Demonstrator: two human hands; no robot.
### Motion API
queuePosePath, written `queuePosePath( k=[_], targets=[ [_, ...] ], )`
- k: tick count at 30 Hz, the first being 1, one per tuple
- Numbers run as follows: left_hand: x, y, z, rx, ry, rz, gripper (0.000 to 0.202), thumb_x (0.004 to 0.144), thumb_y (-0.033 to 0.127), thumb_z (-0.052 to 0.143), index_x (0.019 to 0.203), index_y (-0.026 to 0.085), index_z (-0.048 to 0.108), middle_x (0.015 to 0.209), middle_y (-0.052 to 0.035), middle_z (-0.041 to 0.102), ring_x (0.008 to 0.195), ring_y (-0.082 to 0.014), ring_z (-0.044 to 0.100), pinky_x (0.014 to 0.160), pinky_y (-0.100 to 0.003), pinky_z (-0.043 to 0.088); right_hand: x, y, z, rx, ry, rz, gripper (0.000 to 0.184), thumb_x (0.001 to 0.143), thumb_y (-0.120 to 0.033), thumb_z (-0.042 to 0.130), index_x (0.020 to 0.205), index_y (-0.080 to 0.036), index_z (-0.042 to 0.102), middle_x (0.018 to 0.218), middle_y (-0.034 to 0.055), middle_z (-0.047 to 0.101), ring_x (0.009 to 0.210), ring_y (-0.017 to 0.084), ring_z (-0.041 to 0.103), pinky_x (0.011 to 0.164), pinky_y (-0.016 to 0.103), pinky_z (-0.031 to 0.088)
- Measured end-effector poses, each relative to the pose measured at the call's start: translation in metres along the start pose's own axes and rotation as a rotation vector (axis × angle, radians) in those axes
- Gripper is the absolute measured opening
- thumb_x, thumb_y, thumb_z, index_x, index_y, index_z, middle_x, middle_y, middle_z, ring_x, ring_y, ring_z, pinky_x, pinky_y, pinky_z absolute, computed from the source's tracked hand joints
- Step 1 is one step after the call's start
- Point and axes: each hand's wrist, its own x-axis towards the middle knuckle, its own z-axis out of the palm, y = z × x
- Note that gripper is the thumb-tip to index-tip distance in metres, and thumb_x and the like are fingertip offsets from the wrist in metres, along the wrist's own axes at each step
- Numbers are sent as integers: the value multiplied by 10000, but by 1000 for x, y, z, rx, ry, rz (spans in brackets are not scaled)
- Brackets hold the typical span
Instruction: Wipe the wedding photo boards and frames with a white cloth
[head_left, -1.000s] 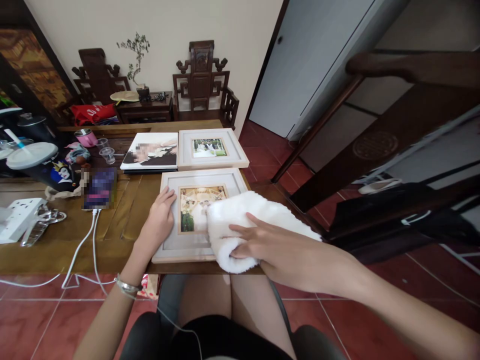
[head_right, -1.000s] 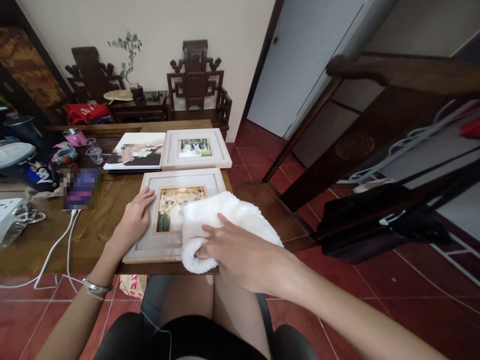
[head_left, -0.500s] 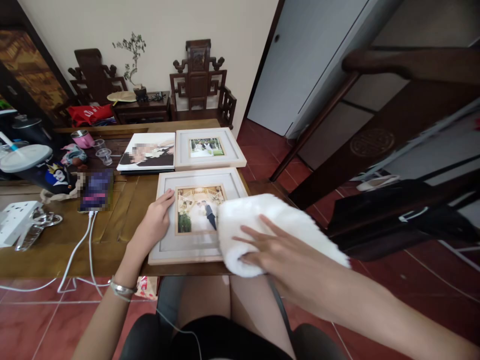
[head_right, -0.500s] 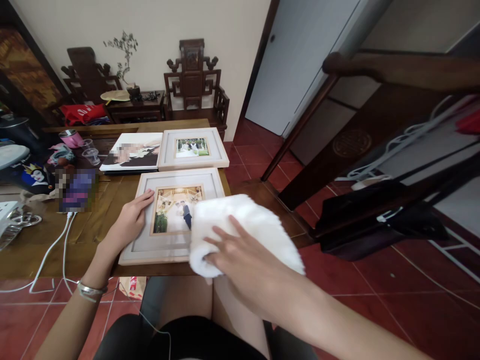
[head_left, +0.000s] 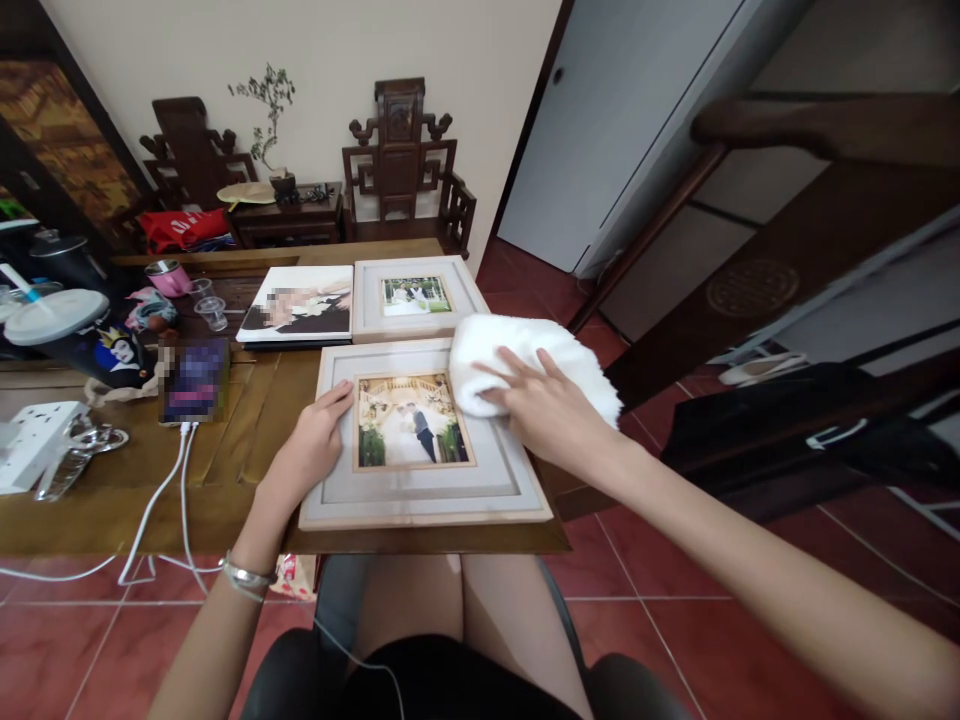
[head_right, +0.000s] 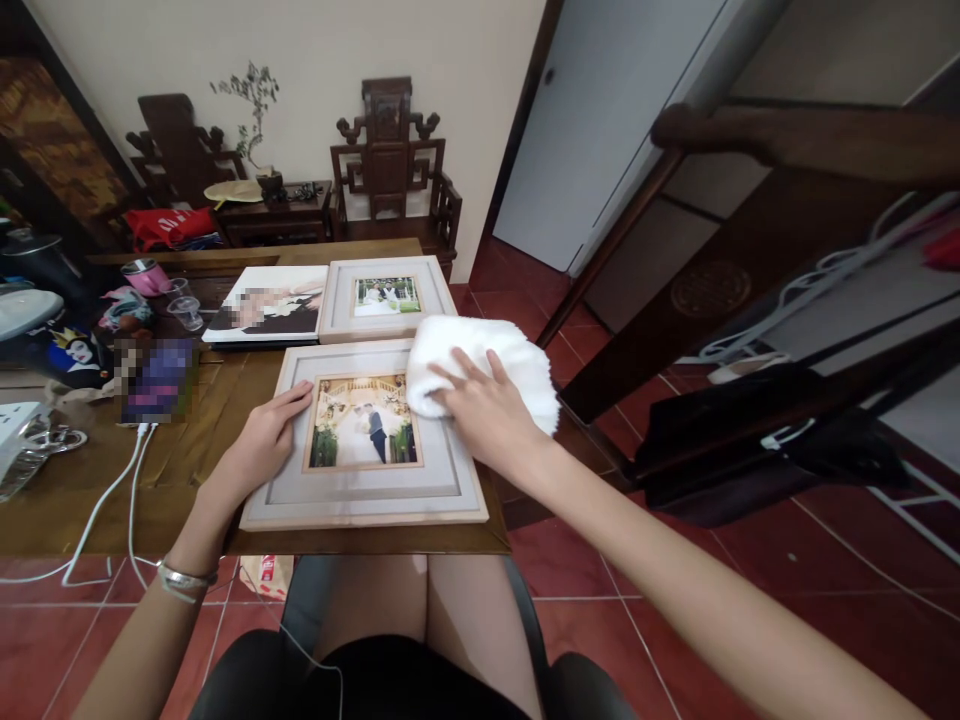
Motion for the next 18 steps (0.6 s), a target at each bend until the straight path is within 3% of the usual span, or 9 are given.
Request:
queuePosePath(
  k=[3,6,9,12,18],
  targets=[
    [0,0,2,6,26,-30,528,776,-13,355,1222,68,627,1349,-160,588,1295,-247,518,1115,-435,406,38,-6,3,17,166,-9,632,698,86,449,1264,-132,625,1511,124,399,1433,372,237,1113,663,236],
    [1,2,2,12,40,-38,542,751,-26,360,1202,81,641,1334,-151,602,1274,-250,542,1105,-443,419,77,-33,0,53,263,-220,604,725,64,474,1263,-169,622,1515,96,406,1447,366,195,1113,710,153],
    [2,6,-1,-12,37,-12,541,732,-32,371,1173,93,658,1290,-143,635,1235,-249,577,1085,-430,443,108,-65,-1,58,215,-432,526,777,30,503,1233,-199,632,1395,98,556,1454,332,198,1096,747,56],
    [2,8,-3,-51,36,14,559,725,-41,372,1187,109,650,1251,-133,660,1207,-239,597,1066,-414,462,123,-80,2,49,109,-446,500,795,42,499,1221,-182,635,1230,128,671,1448,301,230,1098,727,62],
    [-5,-3,5,-72,70,35,593,746,-38,366,1259,146,602,1330,-120,610,1301,-239,515,1113,-479,402,109,-56,5,-1,12,-373,416,794,-3,574,1164,-164,674,1186,167,680,1423,281,298,1123,659,68]
  ],
)
